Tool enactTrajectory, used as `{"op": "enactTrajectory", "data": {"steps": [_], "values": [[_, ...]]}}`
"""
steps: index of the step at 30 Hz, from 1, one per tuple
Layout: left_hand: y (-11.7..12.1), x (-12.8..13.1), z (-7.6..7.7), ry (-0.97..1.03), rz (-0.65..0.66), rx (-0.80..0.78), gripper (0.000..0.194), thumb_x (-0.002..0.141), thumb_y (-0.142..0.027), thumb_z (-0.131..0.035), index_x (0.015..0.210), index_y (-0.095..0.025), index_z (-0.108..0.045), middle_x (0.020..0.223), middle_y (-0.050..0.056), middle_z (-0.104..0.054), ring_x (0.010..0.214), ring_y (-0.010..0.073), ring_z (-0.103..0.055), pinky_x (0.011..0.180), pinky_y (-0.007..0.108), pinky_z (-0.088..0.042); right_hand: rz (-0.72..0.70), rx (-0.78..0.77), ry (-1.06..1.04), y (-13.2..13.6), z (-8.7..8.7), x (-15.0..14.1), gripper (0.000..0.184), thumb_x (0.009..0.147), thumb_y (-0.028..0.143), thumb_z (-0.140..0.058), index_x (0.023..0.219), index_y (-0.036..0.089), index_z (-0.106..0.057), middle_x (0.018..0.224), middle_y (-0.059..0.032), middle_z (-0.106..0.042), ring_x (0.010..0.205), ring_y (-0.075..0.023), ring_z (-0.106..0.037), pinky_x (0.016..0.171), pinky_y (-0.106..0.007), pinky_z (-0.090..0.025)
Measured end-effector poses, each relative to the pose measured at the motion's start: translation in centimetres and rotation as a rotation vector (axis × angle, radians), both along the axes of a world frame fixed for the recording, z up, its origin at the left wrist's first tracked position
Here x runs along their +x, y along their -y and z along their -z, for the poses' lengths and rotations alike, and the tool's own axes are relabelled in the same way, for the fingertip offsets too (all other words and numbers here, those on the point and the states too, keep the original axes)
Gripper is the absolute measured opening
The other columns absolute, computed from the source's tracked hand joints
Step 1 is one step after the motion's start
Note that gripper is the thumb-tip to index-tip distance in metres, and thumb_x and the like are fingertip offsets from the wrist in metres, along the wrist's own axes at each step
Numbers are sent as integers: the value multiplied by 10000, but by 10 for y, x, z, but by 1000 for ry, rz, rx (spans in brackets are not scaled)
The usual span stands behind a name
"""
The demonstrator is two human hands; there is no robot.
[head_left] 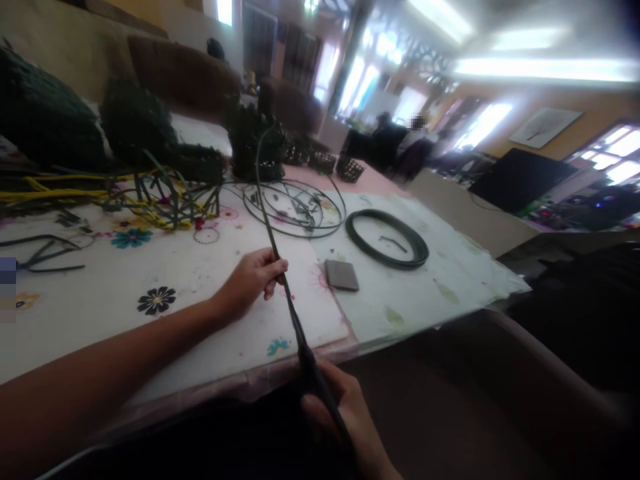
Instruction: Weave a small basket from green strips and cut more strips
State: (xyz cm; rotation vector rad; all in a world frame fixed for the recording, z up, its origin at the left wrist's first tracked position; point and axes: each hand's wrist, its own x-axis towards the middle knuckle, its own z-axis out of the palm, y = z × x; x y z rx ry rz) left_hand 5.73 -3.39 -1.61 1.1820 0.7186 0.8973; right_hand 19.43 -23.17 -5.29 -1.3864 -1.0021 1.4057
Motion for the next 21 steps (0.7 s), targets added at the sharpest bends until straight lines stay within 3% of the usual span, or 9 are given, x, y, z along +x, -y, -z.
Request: {"op": "enactTrajectory", "data": {"steps": [12, 21], "values": [[4, 1, 2, 9, 8, -20, 187, 793, -202, -632, 663, -155, -506, 557, -27, -546, 347, 20, -362, 309, 156, -286, 11, 82, 26, -5, -2, -2, 388, 756, 465, -740, 922, 122, -666, 564, 61, -408, 460, -50, -302, 405, -167, -231], [0, 1, 7, -18, -17, -6, 188, 814, -209, -607, 673, -152, -496, 521, -53, -508, 348, 22, -363, 326, 158, -292, 30, 115, 103, -1, 15, 2, 355, 743, 463, -751, 852, 131, -685, 566, 52, -392, 481, -60, -295, 417, -176, -219]]}}
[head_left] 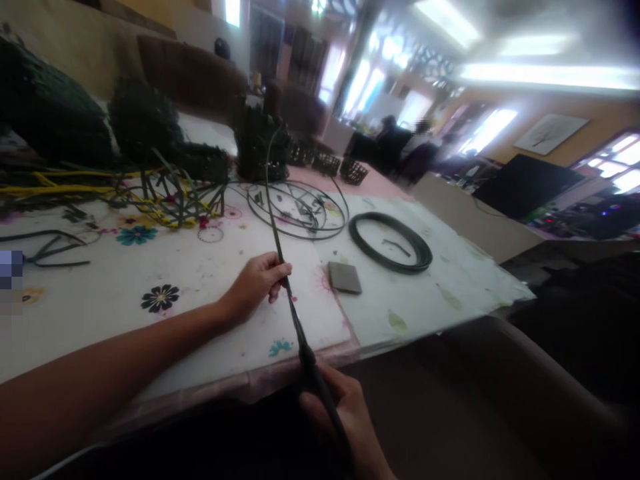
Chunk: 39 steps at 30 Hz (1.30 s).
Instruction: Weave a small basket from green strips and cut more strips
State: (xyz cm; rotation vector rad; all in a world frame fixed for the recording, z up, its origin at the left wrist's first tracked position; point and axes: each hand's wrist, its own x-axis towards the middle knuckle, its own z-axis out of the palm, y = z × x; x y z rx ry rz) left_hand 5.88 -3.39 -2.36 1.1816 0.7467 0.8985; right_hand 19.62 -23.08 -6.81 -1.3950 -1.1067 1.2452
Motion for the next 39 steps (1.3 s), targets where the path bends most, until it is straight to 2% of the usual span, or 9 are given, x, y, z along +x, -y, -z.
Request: {"op": "enactTrajectory", "data": {"steps": [4, 11, 17, 20, 25, 30, 34, 39], "values": [[-5, -4, -4, -15, -43, 37, 196, 825, -208, -600, 674, -153, -486, 528, -50, -511, 355, 23, -372, 334, 157, -286, 2, -26, -36, 3, 4, -2, 390, 721, 475, -762, 886, 129, -691, 542, 59, -392, 445, -51, -293, 391, -164, -219], [8, 1, -6, -16, 5, -18, 221, 829, -199, -596, 660, -164, -458, 548, -40, -527, 344, 16, -340, 320, 157, -247, 5, -36, -131, 1, -1, -7, 446, 723, 489, -756, 982, 135, -676, 550, 58, -427, 425, -49, -327, 378, -151, -258], [10, 2, -3, -12, 1, -24, 225, 838, -209, -593, 661, -170, -460, 535, -40, -517, 340, 19, -334, 315, 162, -249, 8, -8, -91, -1, -3, -5, 437, 745, 484, -740, 1007, 139, -684, 537, 58, -414, 428, -55, -297, 382, -168, -235], [9, 2, -1, -10, 8, -31, 226, 835, -213, -598, 659, -169, -462, 544, -38, -525, 343, 18, -336, 313, 162, -251, -3, 10, -42, -1, -3, -3, 400, 744, 483, -742, 956, 146, -702, 555, 53, -405, 453, -62, -283, 402, -180, -246], [11, 4, 2, -13, 13, -45, 230, 826, -224, -606, 658, -169, -459, 538, -42, -522, 344, 18, -333, 315, 160, -249, 4, -35, -10, 2, 0, -2, 424, 734, 518, -737, 931, 144, -701, 571, 49, -392, 488, -75, -286, 422, -190, -233], [6, 1, 0, -22, -20, 17, 230, 810, -237, -627, 660, -166, -468, 532, -52, -501, 358, 24, -370, 335, 162, -284, -1, -49, 15, 6, 6, -1, 411, 729, 523, -734, 847, 133, -686, 575, 40, -414, 498, -76, -301, 416, -188, -226], [1, -2, -4, -5, -62, 24, 236, 815, -240, -627, 668, -172, -456, 517, -64, -477, 351, 24, -362, 332, 161, -271, 10, -65, -47, 8, 13, -3, 446, 710, 527, -750, 907, 134, -679, 519, 58, -418, 429, -58, -300, 378, -171, -225], [9, 1, -5, -16, -6, -14, 226, 819, -217, -614, 668, -177, -450, 539, -49, -510, 345, 20, -335, 320, 165, -242, 47, -45, -84, 7, 13, -6, 507, 695, 564, -747, 962, 138, -675, 540, 62, -416, 418, -54, -319, 370, -156, -278]]}}
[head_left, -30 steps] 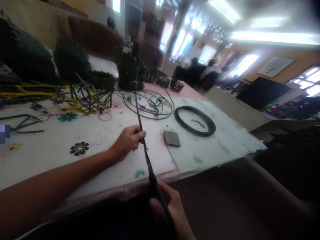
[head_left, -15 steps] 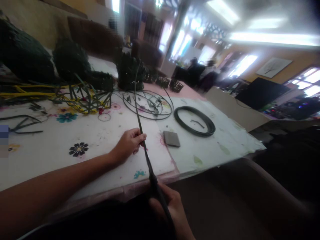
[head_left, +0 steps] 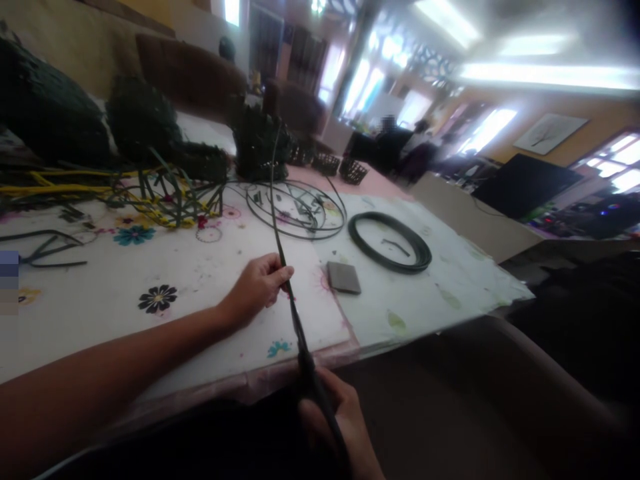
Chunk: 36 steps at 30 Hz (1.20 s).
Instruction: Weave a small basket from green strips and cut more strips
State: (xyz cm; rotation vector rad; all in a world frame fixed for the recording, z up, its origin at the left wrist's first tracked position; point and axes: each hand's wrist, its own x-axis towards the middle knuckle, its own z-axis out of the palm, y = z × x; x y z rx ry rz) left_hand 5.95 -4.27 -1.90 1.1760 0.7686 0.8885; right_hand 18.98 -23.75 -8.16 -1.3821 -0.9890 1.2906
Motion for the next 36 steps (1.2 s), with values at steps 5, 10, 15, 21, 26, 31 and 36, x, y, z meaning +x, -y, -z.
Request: {"op": "enactTrajectory", "data": {"steps": [5, 10, 15, 21, 26, 31, 36], "values": [[5, 3, 1, -4, 11, -27, 219, 822, -219, -610, 671, -175, -458, 549, -35, -540, 339, 16, -319, 314, 167, -227, -25, 17, -38, -4, -11, 0, 461, 722, 530, -744, 974, 149, -681, 567, 56, -408, 450, -58, -307, 393, -165, -256], [3, 3, 3, -10, 21, -44, 225, 829, -216, -597, 666, -175, -447, 556, -33, -551, 331, 13, -319, 311, 163, -227, -53, 40, -23, -5, -15, 2, 399, 750, 482, -741, 975, 155, -693, 582, 51, -397, 493, -67, -293, 425, -175, -235], [4, 4, 5, -32, 13, -43, 231, 826, -223, -597, 662, -174, -441, 553, -37, -545, 333, 16, -328, 311, 160, -235, -32, 27, 18, -3, -9, 3, 382, 735, 492, -751, 875, 143, -686, 599, 46, -388, 519, -69, -284, 445, -185, -230], [-1, 0, 3, -30, -24, 25, 247, 810, -255, -629, 660, -171, -452, 546, -49, -518, 350, 23, -357, 324, 163, -265, -54, -28, 31, 1, -7, 4, 405, 734, 517, -736, 855, 136, -669, 538, 56, -401, 453, -60, -297, 401, -183, -211], [-5, -1, -1, -25, -36, -8, 235, 821, -226, -611, 662, -178, -445, 531, -48, -518, 341, 21, -334, 325, 164, -234, -35, -28, -4, 2, 0, 2, 490, 685, 544, -758, 932, 131, -665, 534, 64, -409, 423, -52, -301, 373, -165, -237], [3, 2, 0, -25, -1, -49, 222, 829, -214, -600, 662, -177, -459, 547, -24, -558, 333, 18, -322, 318, 171, -216, -16, -3, -50, 1, 0, -1, 483, 712, 539, -742, 974, 140, -662, 533, 65, -416, 418, -53, -328, 380, -158, -271], [3, 3, 2, -25, -12, -70, 230, 830, -211, -598, 654, -179, -453, 540, -19, -563, 331, 19, -313, 314, 173, -204, -49, -6, -19, -3, -13, 1, 472, 718, 527, -743, 992, 146, -687, 574, 54, -404, 462, -62, -321, 415, -172, -263]]}}
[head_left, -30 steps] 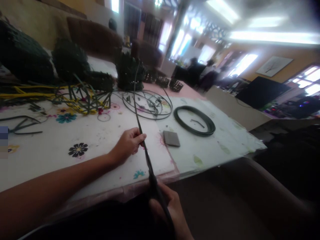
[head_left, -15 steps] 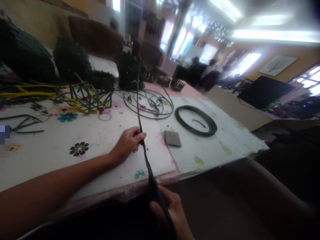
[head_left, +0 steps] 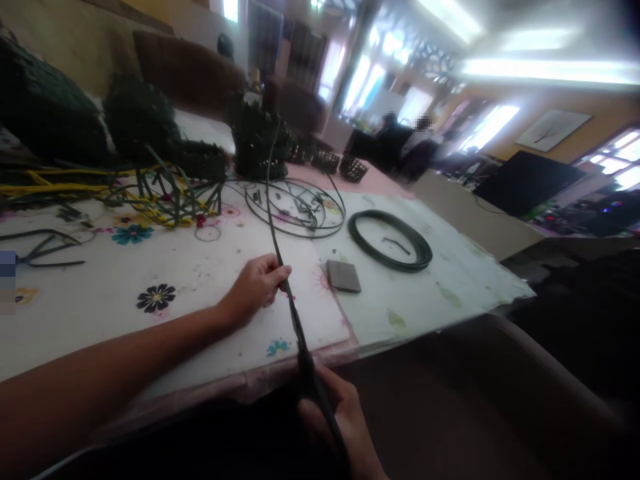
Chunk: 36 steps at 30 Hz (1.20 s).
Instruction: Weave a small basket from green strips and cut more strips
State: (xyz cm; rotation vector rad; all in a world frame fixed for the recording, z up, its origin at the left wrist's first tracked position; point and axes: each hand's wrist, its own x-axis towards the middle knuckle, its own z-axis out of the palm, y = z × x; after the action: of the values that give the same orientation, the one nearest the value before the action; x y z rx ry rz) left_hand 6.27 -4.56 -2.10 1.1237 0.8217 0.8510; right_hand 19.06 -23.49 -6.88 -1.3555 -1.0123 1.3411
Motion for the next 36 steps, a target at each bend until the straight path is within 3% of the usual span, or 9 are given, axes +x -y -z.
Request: {"op": "enactTrajectory", "data": {"steps": [13, 20, 26, 36], "values": [[-3, -2, 0, 10, -21, 60, 240, 798, -239, -633, 655, -173, -451, 521, -56, -510, 343, 24, -347, 324, 163, -257, 1, 15, 22, 3, 7, 1, 411, 734, 523, -740, 859, 139, -668, 568, 56, -371, 494, -67, -277, 425, -183, -230], [-4, -2, 0, 8, 10, 35, 238, 824, -224, -598, 653, -175, -440, 538, -40, -537, 331, 17, -329, 315, 161, -227, 22, 4, -16, 3, 13, 0, 473, 708, 535, -747, 947, 136, -665, 527, 67, -416, 416, -51, -310, 370, -158, -253], [3, 2, 3, 9, 26, 20, 237, 838, -222, -590, 660, -178, -441, 571, -22, -577, 331, 14, -327, 310, 164, -231, 15, -4, -55, -1, 5, -2, 476, 737, 498, -739, 1035, 135, -659, 505, 73, -424, 398, -47, -322, 374, -151, -269], [3, 1, 5, -4, 31, 32, 247, 840, -231, -582, 651, -177, -433, 566, -26, -569, 326, 16, -322, 307, 168, -245, 7, 58, -25, -2, 5, 1, 348, 765, 460, -739, 891, 142, -675, 597, 53, -369, 516, -63, -274, 436, -172, -219]]}}
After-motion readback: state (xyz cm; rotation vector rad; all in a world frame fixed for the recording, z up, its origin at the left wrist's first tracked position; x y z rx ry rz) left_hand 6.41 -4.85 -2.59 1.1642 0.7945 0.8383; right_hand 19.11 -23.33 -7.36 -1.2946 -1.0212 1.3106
